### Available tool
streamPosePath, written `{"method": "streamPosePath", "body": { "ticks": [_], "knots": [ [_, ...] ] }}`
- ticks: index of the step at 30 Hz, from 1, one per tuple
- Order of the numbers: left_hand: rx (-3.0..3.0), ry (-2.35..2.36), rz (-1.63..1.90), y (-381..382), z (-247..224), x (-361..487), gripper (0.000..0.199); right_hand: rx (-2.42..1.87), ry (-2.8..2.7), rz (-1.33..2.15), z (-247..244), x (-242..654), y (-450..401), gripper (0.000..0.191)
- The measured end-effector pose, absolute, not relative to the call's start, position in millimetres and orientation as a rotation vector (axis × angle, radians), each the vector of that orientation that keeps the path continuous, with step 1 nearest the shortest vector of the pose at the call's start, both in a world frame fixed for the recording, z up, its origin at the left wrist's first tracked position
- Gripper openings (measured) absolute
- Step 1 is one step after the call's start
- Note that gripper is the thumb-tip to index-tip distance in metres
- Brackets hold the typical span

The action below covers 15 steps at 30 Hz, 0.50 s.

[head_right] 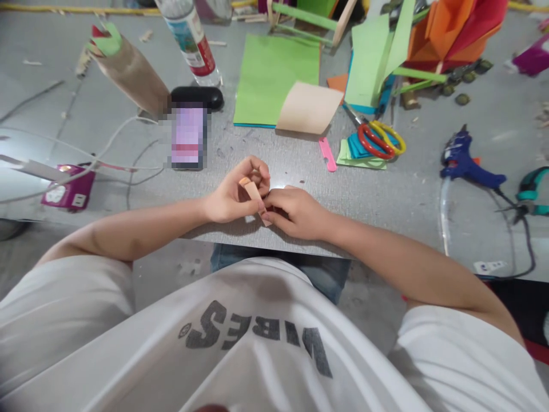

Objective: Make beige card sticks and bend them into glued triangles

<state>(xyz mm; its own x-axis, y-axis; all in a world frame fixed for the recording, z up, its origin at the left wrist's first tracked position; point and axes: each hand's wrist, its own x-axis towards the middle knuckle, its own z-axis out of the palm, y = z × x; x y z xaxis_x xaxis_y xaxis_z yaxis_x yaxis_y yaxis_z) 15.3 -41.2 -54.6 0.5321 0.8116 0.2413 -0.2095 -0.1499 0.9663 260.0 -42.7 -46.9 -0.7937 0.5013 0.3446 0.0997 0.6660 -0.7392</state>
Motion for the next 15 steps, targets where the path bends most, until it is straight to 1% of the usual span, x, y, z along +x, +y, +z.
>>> {"method": "streamPosePath", "body": {
  "ticks": [6, 12, 15],
  "knots": [
    [1.416, 0.576, 0.992, -41.4, -70.5, 26.2, 0.075, -0.57, -2.326, 0.919, -47.0, 258.7, -43.6, 0.022],
    [1.446, 0.688, 1.162, -36.9, -81.7, 33.1, 0.096, -0.641, -2.261, 1.005, -47.8, 255.7, -44.4, 0.023],
    [1.429, 0.678, 1.158, -37.6, -84.1, 33.7, 0.094, -0.6, -2.251, 0.994, -48.4, 253.6, -44.3, 0.022]
  ]
}}
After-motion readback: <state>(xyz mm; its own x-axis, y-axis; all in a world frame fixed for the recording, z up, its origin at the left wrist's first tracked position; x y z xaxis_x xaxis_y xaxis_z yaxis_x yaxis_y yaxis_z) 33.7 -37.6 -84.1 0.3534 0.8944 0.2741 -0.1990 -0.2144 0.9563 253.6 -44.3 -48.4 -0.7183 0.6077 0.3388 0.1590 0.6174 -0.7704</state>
